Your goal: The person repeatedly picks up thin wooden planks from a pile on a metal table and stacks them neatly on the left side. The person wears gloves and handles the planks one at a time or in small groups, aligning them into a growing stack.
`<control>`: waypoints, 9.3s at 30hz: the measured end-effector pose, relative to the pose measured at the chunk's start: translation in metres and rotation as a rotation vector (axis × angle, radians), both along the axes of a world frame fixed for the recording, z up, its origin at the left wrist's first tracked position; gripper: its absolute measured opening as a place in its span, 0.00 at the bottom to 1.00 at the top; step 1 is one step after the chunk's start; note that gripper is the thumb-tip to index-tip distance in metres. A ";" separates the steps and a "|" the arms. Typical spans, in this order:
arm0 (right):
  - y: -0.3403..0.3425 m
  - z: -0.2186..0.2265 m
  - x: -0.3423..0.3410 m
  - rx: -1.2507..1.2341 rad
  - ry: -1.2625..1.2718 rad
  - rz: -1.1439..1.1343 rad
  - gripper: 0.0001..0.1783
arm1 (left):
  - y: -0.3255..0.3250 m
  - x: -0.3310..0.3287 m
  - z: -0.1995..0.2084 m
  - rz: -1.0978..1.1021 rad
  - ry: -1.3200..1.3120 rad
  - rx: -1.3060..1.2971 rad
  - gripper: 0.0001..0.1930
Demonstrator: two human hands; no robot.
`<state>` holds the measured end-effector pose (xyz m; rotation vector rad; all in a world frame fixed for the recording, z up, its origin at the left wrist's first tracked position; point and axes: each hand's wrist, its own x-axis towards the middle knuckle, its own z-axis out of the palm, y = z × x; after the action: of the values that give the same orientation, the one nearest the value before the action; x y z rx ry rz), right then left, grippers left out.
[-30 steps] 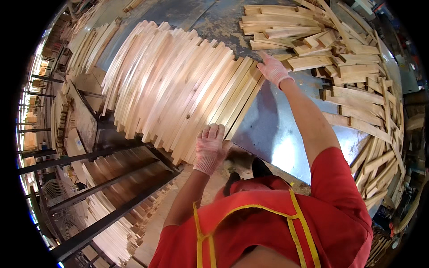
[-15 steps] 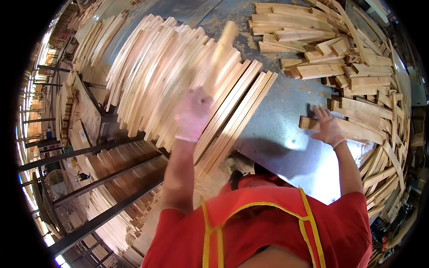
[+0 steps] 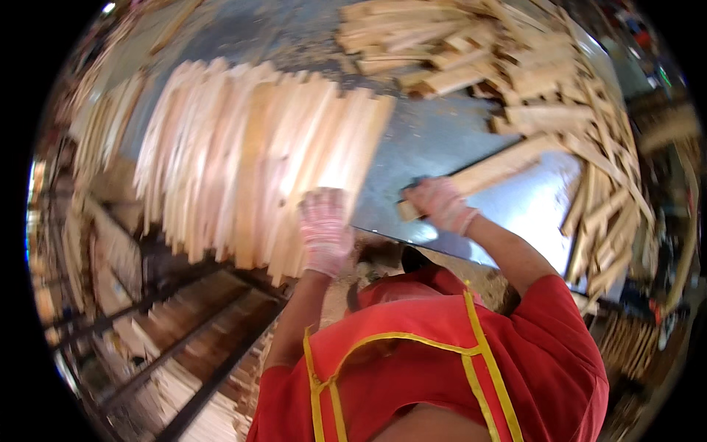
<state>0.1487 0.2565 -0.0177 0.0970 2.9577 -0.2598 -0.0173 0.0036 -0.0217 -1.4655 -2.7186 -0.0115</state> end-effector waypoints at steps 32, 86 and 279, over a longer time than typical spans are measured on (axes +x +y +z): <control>-0.019 -0.018 0.116 -2.118 0.160 -0.819 0.46 | 0.105 0.134 0.003 0.333 -1.544 0.191 0.29; 0.044 -0.216 0.900 -0.740 1.420 -2.326 0.32 | 0.455 0.448 0.007 -0.301 -0.481 -0.124 0.38; 0.164 -0.060 0.300 -2.000 0.946 -1.309 0.32 | 0.087 0.200 0.007 0.332 -1.170 0.267 0.39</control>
<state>0.4488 0.4202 -0.0774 1.6357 0.9362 -3.3518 0.1831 0.0909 -0.0147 -1.0521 -3.4748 -1.5971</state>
